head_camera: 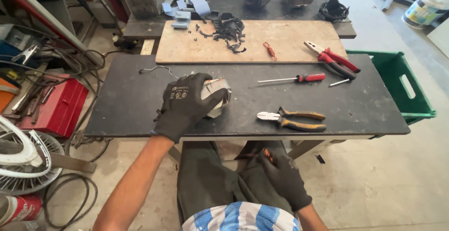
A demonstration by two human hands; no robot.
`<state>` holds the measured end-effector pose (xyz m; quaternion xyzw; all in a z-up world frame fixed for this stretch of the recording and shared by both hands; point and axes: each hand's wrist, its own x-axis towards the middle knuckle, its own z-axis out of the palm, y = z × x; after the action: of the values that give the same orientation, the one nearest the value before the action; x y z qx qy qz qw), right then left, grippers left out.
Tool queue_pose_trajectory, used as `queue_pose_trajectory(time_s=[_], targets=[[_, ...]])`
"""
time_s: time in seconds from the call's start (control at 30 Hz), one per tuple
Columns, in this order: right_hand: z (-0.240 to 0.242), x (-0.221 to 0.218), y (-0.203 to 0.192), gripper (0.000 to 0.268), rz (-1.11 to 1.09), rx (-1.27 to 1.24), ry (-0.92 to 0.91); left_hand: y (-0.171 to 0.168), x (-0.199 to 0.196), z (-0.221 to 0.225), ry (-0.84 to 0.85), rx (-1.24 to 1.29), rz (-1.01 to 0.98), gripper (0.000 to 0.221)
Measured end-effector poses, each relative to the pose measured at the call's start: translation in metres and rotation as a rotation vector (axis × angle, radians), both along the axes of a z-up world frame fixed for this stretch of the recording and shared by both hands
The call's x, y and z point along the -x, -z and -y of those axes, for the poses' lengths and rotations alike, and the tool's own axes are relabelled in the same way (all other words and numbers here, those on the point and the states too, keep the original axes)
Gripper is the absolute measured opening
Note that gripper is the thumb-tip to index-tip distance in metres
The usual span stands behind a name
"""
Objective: Repairing a motor stator by manipulating copper wires and using hand tools
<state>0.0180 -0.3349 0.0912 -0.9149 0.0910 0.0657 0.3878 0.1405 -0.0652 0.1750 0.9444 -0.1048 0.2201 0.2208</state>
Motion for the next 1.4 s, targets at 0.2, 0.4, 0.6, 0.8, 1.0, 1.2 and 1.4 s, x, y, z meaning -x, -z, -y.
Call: queue_pose_trajectory(time_s=[0.2, 0.4, 0.6, 0.8, 1.0, 1.2, 1.4], targets=[[0.011, 0.026, -0.006, 0.035, -0.274, -0.557, -0.207, -0.037, 0.022, 0.006, -0.192, 0.414, -0.601, 0.048], [0.010, 0.078, -0.048, 0.030, -0.207, -0.229, 0.090, 0.007, 0.103, 0.051, 0.083, 0.097, 0.558, 0.025], [0.020, 0.117, -0.077, 0.020, 0.232, -0.087, 0.085, 0.075, 0.164, 0.111, 0.681, 0.091, -0.072, 0.035], [0.059, 0.062, -0.025, 0.028, 0.275, -0.048, -0.247, 0.072, 0.161, 0.096, 0.496, -0.296, 0.325, 0.025], [0.055, 0.041, -0.033, 0.017, 0.132, 0.320, -0.354, 0.076, 0.150, 0.078, 0.589, -0.256, 0.378, 0.016], [0.051, 0.035, -0.075, 0.043, 0.187, 0.148, -0.992, 0.060, 0.142, 0.056, 0.499, -0.100, 0.187, 0.032], [0.048, 0.011, -0.065, 0.029, 0.637, 0.105, -0.657, 0.088, 0.142, 0.073, 0.543, -0.120, 0.277, 0.032]])
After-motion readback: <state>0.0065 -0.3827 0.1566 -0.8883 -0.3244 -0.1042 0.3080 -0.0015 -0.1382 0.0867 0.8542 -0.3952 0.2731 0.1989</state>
